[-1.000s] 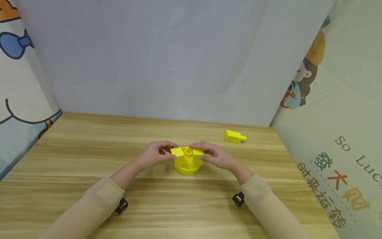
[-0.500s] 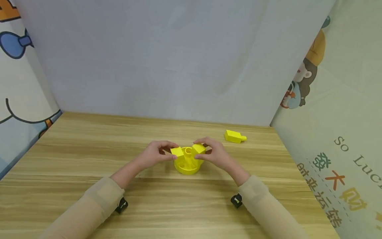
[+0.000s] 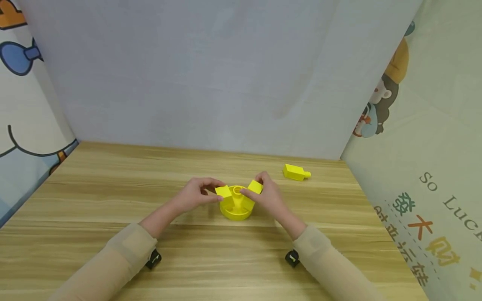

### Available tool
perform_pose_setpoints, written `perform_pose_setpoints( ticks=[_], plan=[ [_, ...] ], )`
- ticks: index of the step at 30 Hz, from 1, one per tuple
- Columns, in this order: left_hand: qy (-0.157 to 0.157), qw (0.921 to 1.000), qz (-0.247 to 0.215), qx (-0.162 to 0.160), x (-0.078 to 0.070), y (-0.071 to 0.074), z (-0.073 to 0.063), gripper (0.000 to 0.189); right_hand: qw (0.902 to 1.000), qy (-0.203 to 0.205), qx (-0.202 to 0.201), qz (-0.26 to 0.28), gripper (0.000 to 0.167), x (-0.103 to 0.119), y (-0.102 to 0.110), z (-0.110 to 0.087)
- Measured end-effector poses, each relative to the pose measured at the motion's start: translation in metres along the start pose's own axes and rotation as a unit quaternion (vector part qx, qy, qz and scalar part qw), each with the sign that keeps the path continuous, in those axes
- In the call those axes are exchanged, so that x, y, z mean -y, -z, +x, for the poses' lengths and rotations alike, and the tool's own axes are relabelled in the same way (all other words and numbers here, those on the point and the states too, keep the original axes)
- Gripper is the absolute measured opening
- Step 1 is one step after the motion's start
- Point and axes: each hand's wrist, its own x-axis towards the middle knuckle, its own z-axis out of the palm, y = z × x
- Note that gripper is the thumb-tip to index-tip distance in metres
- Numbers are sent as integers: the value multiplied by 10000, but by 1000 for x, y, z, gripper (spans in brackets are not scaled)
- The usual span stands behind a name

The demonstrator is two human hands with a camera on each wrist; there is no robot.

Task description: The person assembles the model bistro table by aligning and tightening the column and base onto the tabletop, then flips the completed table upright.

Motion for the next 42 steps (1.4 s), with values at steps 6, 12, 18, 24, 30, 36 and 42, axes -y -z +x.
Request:
perform_pose_setpoints(
  ticks=[6, 12, 18, 24, 30, 36, 42],
  plan=[
    [39, 10000, -5, -50, -5, -6, -5, 42, 9865, 1065, 946, 809, 58, -7, 20, -5],
    [54, 9999, 2, -111, -7, -11, -8, 42, 9361, 1997, 2182, 1904, 50, -26, 44, -4],
    [43, 9999, -6, -117, -6, -11, -9, 42, 9387, 1735, 2372, 1801, 47, -31, 45, -2],
    [53, 9999, 29, -122, -6, -12, -9, 41, 9579, 1526, 1988, 1402, 47, -28, 43, -6],
    [35, 9999, 49, -149, -8, -14, -11, 41, 9756, 1247, 1565, 902, 47, -26, 39, -15],
    [70, 9998, 36, -205, -10, -19, -15, 41, 9851, 1101, 1091, 743, 47, -24, 33, -27],
    [21, 9996, 18, -275, -11, -24, -19, 40, 9896, 973, 768, 724, 51, -23, 27, -36]
  ],
)
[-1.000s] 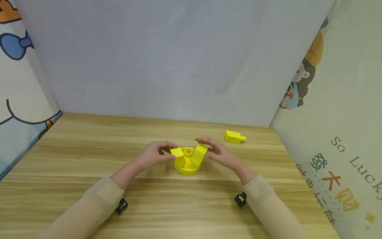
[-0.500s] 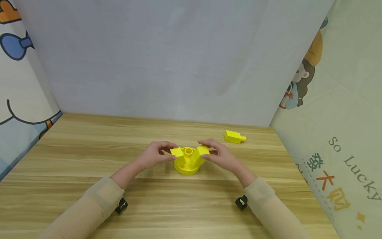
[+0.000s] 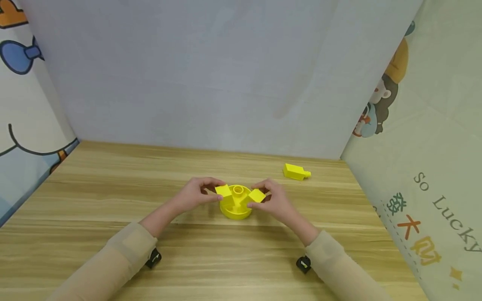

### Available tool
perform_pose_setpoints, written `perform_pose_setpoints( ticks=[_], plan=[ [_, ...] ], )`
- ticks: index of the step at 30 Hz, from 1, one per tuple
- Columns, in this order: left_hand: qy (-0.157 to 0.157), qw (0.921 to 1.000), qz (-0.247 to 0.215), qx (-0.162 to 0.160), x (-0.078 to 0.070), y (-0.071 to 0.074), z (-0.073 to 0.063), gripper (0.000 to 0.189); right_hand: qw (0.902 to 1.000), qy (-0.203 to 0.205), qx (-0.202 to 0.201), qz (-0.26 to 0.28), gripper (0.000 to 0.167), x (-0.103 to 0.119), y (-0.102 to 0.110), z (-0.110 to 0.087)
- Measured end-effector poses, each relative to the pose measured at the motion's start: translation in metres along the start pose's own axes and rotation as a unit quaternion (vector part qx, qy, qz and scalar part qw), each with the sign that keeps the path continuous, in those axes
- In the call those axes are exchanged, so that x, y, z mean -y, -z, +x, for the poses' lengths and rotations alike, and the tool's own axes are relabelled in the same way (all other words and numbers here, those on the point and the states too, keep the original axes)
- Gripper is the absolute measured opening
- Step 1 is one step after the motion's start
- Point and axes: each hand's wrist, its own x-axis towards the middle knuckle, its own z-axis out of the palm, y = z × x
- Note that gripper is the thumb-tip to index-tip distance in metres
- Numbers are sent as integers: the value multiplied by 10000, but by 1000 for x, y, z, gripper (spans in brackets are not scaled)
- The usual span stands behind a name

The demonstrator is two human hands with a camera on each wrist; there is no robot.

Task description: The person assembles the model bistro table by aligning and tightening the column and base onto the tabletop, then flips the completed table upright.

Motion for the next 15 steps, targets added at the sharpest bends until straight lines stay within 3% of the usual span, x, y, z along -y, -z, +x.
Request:
perform_pose_setpoints(
  ticks=[5, 10, 12, 15],
  plan=[
    [9, 10000, 24, 19, 1, 0, 1, 40, 9987, 125, 467, -155, 58, -1, 4, 2],
    [18, 9999, -49, 86, 1, 1, 1, 40, 9853, 656, 1544, 329, 72, -7, 20, 6],
    [22, 9999, -78, 94, 1, 0, 1, 40, 9766, 826, 1894, 593, 71, -9, 26, 7],
    [19, 10000, -46, 62, 5, 0, 2, 40, 9717, 988, 2070, 562, 59, -12, 28, 11]
  ],
)
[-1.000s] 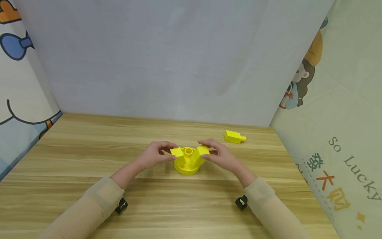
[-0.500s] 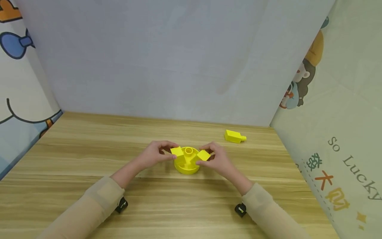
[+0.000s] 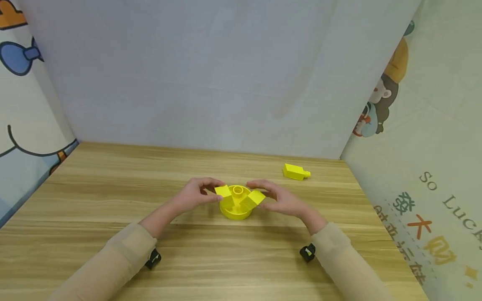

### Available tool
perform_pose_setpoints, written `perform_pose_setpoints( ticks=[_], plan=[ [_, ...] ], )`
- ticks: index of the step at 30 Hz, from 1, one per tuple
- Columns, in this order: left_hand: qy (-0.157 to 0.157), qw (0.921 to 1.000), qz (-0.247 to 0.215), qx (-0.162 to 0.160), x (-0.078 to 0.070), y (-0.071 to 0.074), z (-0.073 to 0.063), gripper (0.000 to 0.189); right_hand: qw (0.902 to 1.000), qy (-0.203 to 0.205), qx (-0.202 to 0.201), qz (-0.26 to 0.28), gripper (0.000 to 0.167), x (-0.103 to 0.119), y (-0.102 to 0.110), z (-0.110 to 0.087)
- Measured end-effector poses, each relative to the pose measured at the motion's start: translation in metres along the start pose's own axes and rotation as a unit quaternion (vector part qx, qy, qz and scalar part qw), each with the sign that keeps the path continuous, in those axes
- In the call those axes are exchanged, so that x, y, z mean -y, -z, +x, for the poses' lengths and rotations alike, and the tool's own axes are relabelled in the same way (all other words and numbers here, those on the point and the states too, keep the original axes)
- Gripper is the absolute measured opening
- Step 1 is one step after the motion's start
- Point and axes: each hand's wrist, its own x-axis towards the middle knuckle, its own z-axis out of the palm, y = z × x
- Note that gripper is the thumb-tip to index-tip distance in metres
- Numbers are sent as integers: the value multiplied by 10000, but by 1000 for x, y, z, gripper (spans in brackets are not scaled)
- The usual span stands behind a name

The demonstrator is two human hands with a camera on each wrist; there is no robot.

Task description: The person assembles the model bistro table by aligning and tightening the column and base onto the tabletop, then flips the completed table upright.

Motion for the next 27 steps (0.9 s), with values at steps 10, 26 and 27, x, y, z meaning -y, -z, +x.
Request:
perform_pose_setpoints(
  ticks=[10, 26, 27],
  plan=[
    [-70, 9999, 36, 148, -26, 14, -2, 37, 9974, -409, -593, -30, 41, 16, -5, 12],
    [-106, 9998, 24, 137, -23, 16, -1, 38, 9847, -554, -1489, -718, 45, -1, -25, 24],
    [-108, 9998, 19, 135, -23, 16, -1, 38, 9863, -500, -1374, -768, 48, 0, -25, 24]
  ],
)
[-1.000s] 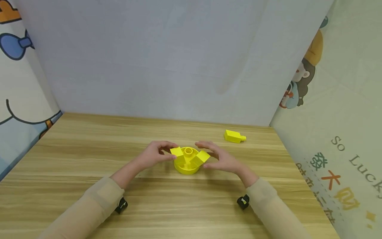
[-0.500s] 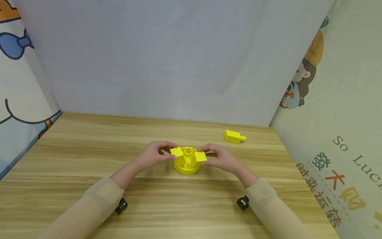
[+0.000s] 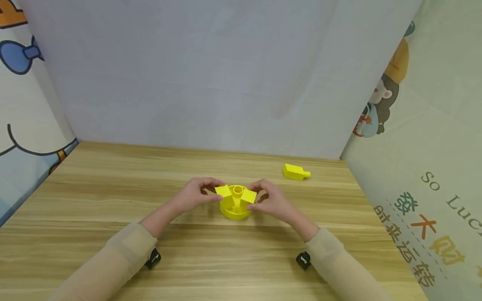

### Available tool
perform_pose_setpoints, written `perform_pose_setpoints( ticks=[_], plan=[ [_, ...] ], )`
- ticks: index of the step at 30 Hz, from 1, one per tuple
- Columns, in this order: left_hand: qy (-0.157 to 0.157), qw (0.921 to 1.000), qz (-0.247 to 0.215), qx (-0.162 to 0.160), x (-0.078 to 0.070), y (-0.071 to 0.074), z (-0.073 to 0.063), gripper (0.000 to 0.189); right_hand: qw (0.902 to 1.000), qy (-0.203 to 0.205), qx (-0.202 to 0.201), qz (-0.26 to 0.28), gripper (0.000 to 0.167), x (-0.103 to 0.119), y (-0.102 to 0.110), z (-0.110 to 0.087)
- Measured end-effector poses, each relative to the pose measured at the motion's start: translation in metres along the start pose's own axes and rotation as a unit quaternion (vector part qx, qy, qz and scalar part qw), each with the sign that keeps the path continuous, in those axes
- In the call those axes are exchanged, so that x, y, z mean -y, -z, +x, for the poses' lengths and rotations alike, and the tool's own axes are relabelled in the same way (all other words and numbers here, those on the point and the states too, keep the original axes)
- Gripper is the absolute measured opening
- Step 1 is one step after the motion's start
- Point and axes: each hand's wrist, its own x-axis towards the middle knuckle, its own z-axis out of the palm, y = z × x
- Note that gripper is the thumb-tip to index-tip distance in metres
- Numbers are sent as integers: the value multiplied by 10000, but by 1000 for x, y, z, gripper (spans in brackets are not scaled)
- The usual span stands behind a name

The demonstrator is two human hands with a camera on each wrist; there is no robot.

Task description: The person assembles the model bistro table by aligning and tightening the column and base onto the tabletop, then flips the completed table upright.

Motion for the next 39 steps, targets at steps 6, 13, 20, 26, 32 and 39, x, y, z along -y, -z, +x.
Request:
perform_pose_setpoints(
  ticks=[6, 13, 20, 26, 32, 39],
  plan=[
    [40, 10000, -8, 28, 1, 1, 1, 38, 9915, 672, 1108, 80, 71, 2, 8, 3],
    [57, 10000, 1, 64, 0, 1, 1, 38, 9841, 823, 1567, 152, 68, 3, 13, 7],
    [93, 9999, 16, 57, 15, -1, 7, 38, 9888, 677, 1328, -86, 49, 5, 14, 9],
    [48, 10000, 2, 33, 32, -3, 13, 41, 9938, 491, 948, -297, 52, 3, 11, 9],
    [-33, 9999, -84, 54, 35, -2, 13, 41, 9982, 108, 107, -584, 51, 7, 1, 9],
    [-94, 9999, -81, 67, 35, -2, 12, 41, 9898, -520, -948, -929, 49, 15, -16, 12]
  ],
)
